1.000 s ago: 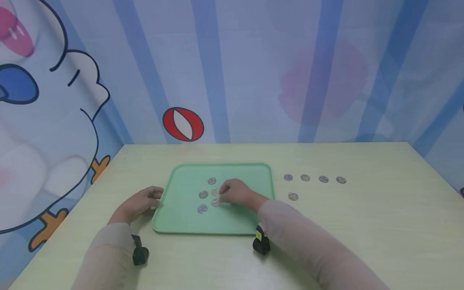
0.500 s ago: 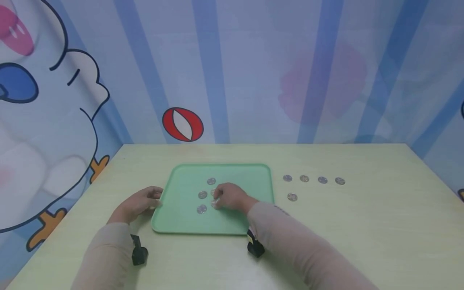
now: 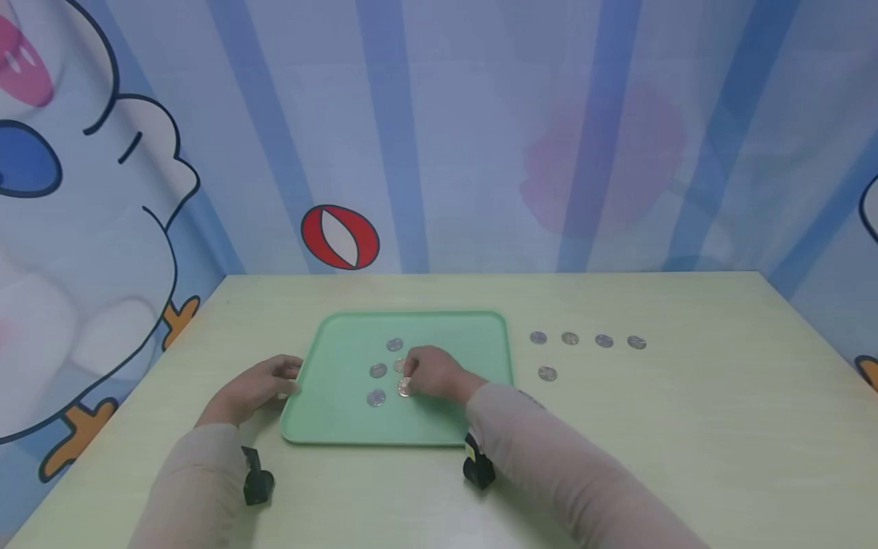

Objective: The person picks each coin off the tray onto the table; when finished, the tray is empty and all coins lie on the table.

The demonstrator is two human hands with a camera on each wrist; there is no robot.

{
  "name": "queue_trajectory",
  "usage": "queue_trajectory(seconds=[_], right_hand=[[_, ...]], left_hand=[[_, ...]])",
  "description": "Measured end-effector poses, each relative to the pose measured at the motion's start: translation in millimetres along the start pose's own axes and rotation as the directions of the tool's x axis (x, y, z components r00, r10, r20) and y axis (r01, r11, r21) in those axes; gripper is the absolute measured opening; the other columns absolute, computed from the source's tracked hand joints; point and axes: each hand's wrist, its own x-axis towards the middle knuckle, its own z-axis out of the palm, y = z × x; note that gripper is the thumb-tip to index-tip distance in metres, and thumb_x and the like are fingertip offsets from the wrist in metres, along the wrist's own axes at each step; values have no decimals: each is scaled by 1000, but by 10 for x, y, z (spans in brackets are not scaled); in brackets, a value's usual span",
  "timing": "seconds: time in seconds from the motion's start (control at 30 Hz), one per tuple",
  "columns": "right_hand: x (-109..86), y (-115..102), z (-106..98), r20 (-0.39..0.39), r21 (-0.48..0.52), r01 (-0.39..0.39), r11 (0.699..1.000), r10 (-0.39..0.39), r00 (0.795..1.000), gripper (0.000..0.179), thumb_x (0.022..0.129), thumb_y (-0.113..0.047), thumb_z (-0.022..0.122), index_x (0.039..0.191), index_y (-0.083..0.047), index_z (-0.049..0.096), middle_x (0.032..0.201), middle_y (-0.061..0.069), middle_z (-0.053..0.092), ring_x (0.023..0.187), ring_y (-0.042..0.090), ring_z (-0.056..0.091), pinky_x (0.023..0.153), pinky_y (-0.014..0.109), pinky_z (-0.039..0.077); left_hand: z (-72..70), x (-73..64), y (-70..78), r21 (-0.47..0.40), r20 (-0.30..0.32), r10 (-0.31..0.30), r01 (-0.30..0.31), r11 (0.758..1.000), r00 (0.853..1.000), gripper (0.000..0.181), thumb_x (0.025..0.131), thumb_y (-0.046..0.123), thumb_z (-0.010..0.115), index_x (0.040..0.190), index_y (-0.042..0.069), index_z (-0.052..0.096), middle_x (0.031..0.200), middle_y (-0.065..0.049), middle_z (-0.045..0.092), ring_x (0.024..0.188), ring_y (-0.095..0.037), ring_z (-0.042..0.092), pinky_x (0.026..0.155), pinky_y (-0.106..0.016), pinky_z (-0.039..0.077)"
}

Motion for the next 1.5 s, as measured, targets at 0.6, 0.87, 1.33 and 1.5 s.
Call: queue_trajectory(seconds=[0.6, 0.87, 1.33, 1.5], right_hand=[[-97, 95, -83, 21, 295, 27, 955, -35, 999, 7, 75, -1, 56, 81, -2, 55, 77, 4, 52, 64, 15, 46, 54, 23, 41], [-220, 152, -116, 37, 306, -2, 952, -10, 999, 8, 76, -6, 59, 81, -3, 55, 77, 4, 53, 65, 15, 46, 55, 24, 41], [-397, 239, -299, 82, 447, -16, 894, -23, 996, 10, 79, -5, 57, 85, 0, 51, 83, 8, 55, 72, 18, 54, 66, 30, 48], [-443, 258, -390, 84, 466, -17, 885, -25, 996, 9, 81, -5, 55, 86, 0, 51, 85, 9, 55, 75, 19, 55, 69, 32, 49]], left_hand=[[-11, 24, -8, 13, -7, -28, 28, 1000, 1000, 53, 81, 6, 50, 129, -1, 29, 123, -21, 39, 109, -33, 40, 91, -46, 36], [-14, 27, 5, 9, -3, -17, 17, 1000, 1000, 52, 82, 5, 49, 129, -1, 29, 123, -20, 39, 109, -32, 41, 90, -44, 37], [-6, 15, -3, 9, -6, -15, 15, 1000, 1000, 51, 82, 5, 49, 129, -2, 29, 122, -20, 40, 108, -32, 41, 90, -44, 37], [-10, 12, 4, 15, -5, -22, 22, 1000, 1000, 52, 82, 6, 50, 129, -1, 28, 124, -21, 38, 109, -33, 40, 90, -44, 37]])
